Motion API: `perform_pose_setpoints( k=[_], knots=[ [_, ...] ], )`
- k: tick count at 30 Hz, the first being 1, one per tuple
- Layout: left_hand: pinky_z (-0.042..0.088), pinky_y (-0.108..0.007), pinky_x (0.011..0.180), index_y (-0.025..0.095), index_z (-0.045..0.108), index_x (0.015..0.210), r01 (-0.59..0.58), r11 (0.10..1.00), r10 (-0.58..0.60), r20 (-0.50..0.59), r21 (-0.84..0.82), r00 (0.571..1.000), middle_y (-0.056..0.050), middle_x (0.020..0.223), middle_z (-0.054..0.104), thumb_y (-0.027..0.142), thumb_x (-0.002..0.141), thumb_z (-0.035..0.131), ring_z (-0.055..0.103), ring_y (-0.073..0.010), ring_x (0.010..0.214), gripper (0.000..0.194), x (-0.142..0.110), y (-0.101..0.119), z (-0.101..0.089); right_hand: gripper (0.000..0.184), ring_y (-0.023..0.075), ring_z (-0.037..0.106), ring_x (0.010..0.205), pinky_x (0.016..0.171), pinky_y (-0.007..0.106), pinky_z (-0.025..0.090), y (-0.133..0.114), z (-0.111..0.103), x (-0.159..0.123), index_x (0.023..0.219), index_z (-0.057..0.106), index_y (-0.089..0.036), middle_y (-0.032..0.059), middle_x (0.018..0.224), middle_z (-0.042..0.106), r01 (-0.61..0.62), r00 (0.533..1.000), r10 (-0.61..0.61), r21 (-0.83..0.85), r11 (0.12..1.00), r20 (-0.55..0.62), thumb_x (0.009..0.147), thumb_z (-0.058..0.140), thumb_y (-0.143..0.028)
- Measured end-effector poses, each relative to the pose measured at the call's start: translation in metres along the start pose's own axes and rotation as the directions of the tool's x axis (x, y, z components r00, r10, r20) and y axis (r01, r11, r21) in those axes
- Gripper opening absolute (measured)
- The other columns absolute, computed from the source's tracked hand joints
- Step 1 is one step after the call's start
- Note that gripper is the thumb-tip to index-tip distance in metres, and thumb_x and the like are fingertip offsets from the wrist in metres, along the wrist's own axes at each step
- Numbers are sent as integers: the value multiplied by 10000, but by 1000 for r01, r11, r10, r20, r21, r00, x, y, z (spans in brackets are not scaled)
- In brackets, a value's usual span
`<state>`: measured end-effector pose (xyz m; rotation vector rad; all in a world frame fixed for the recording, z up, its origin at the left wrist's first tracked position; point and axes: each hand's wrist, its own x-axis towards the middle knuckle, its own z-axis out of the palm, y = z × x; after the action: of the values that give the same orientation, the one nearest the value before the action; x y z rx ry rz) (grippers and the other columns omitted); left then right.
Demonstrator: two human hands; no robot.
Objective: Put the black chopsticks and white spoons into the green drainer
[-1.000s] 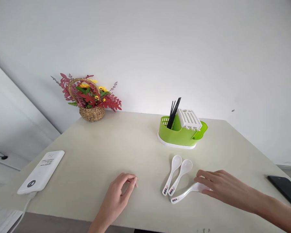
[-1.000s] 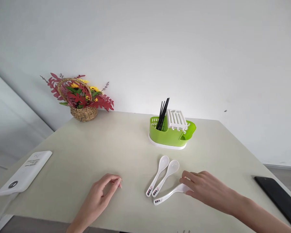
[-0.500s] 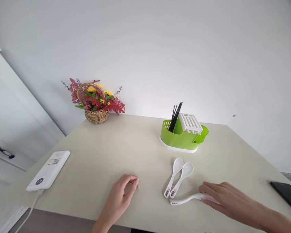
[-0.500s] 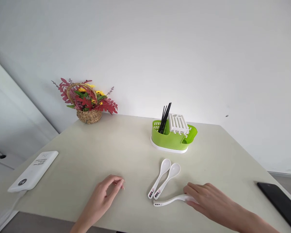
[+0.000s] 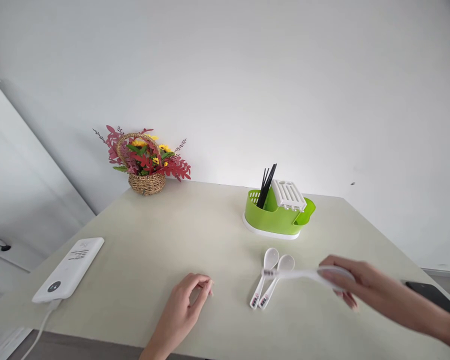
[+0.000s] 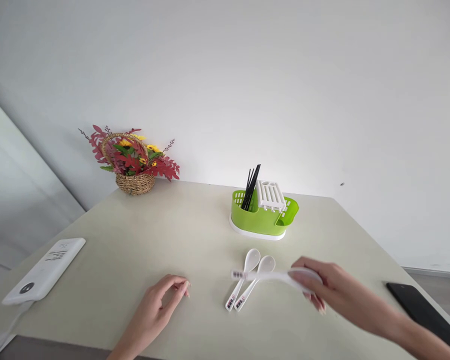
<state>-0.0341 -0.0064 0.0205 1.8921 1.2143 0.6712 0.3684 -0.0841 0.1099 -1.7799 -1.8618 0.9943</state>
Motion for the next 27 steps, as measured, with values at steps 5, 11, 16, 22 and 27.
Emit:
perform_pose_setpoints(
  k=[5,11,16,22,27],
  knots=[
    [401,-217,545,264,682,981,-1,1000,1,-9,4,1000,-29,938,749,518,1056,458,701,-198,907,346,-1,3,0,456,186,518,565,565,313,426,-62,-59,31,804,616,-291,2,640,599,-75,870,-66,-262,962,-489,972,447,-680],
    [400,-213,541,258,683,978,-7,1000,6,-17,-15,1000,-26,938,750,507,1062,455,706,-187,908,348,-3,4,1,323,219,556,694,634,322,380,-107,-74,84,1016,649,-279,39,852,717,-255,738,-161,-492,832,-656,1001,375,-450],
    [407,-216,563,257,679,962,-12,1000,11,-20,-15,1000,-26,939,748,500,1064,458,699,-188,905,344,-4,1,1,420,256,630,822,684,345,363,-118,-69,115,1137,683,-287,73,1031,745,-272,856,-130,-650,710,-500,1020,290,-377],
    [413,-211,569,261,679,974,-10,999,10,-7,-43,1000,-25,941,741,507,1061,467,694,-189,924,337,-3,-1,0,371,259,664,790,690,356,388,-127,-60,140,1067,671,-214,129,981,728,-263,937,-54,-796,546,-346,1011,307,-262],
    [406,-210,568,263,673,974,-15,999,15,-2,-43,1000,-16,939,738,496,1066,465,694,-179,918,325,-4,-2,-1,346,256,673,749,677,353,397,-140,-49,162,921,686,-178,148,886,713,-203,966,-35,-838,507,-255,997,352,-223]
  ],
)
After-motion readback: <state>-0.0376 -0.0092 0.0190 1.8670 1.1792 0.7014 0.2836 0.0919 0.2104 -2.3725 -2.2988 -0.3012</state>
